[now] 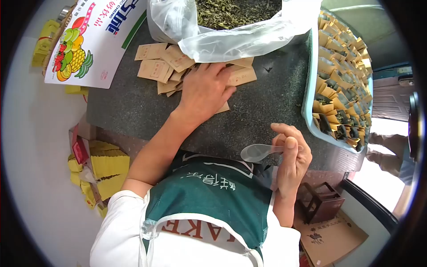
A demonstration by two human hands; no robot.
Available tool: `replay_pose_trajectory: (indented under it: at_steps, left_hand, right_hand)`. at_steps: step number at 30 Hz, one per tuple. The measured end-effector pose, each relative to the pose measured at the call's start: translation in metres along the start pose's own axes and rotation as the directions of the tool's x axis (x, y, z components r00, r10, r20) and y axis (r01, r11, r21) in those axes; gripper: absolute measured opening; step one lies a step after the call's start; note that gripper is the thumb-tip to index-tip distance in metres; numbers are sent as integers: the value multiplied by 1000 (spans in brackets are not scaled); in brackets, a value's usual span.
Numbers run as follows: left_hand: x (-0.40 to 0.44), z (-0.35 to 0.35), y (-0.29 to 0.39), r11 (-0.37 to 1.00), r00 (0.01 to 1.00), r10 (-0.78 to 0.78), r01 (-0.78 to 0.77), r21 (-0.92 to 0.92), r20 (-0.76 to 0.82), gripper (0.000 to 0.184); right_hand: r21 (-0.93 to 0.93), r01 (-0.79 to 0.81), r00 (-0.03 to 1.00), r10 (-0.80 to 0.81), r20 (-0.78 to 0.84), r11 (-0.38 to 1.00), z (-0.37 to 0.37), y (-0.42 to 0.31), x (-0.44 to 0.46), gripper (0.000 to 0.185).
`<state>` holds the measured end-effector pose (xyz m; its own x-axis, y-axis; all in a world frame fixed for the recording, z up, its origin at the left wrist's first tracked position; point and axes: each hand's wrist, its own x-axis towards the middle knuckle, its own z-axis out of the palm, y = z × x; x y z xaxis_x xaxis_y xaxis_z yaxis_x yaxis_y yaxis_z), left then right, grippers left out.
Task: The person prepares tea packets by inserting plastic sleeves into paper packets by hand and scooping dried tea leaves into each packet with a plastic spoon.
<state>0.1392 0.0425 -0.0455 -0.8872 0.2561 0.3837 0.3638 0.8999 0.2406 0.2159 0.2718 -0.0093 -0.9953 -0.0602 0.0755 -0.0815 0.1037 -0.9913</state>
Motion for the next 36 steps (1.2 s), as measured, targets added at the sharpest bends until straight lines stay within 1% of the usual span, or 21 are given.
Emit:
replay_pose_trajectory:
  at_steps: [1,4,6,7,9,10,12,13,15,16,17,18,19,21,23,26,29,31,33,35,36]
  left_hand:
    - [2,1,0,1000,1000,-1,1,-9,-6,38]
    - [4,-6,-1,997,999,35,-37,64,40,33]
    - [4,-13,-5,999,1000,24,-24,39,8,20]
    - [3,-16,-5,999,1000,26,-27,37,10,20]
    - [2,-22,-5,971,993,4,-32,-238,-118,8]
    - [1,-26,-4,970,993,6,-34,-241,-118,8]
    - [-3,-36,1,841,979,-88,-24,-540,-181,10]
    - [-6,-43,4,841,980,-89,-24,-541,-180,10]
    - [-12,-56,8,797,978,-123,-3,-605,-167,16]
    - [-15,-59,6,796,978,-123,-2,-606,-166,16]
    - [-16,-61,4,773,972,-98,-61,-631,-214,17]
    - [-17,-62,4,747,963,-76,-118,-654,-260,19]
    - [-16,-63,5,745,963,-75,-119,-656,-260,19]
    - [-13,-67,7,756,918,-58,-216,-618,-392,21]
    - [-15,-70,6,777,916,-47,-217,-591,-397,22]
    - [-16,-73,7,805,910,-30,-223,-549,-413,23]
    - [-16,-77,7,826,902,-1,-242,-508,-431,23]
    - [-17,-80,8,837,901,10,-245,-489,-434,22]
    - [-15,-83,9,812,916,109,-306,-498,-386,21]
    - [-7,-78,15,753,928,108,-310,-580,-357,22]
    - [2,-75,17,707,923,76,-317,-633,-377,25]
  right_hand:
    - [-11,2,1000,-2,0,1000,0,2,1,44]
    - [35,-12,998,14,-59,999,0,5,1,38]
    - [150,-13,999,21,-50,989,0,5,1,32]
    - [150,-15,998,23,-53,989,-1,3,1,32]
    - [259,-75,997,78,1,963,-2,-3,1,27]
    - [257,-74,997,78,-3,964,-2,-9,1,27]
    - [311,-73,994,93,-51,947,-2,-21,-1,22]
    - [311,-73,994,94,-52,948,-5,-26,-1,22]
    - [281,10,994,20,-105,960,-16,-33,-1,23]
    - [257,54,992,-23,-124,965,-20,-34,1,26]
    - [222,89,987,-56,-149,971,-23,-39,3,29]
    - [204,122,986,-95,-138,971,-26,-42,6,30]
    - [186,155,983,-133,-126,970,-29,-44,9,31]
    - [211,170,983,-152,-99,963,-29,-50,14,31]
    - [235,187,982,-175,-73,954,-27,-58,19,31]
    - [269,148,989,-147,-26,952,-17,-69,23,29]
    - [218,130,991,-135,10,967,-11,-74,29,26]
    - [137,77,991,-91,98,988,-8,-76,33,19]
    - [168,63,993,-79,91,984,0,-76,38,14]
    - [156,120,972,-148,183,980,5,-79,47,12]
    - [125,137,971,-159,181,983,9,-85,50,10]
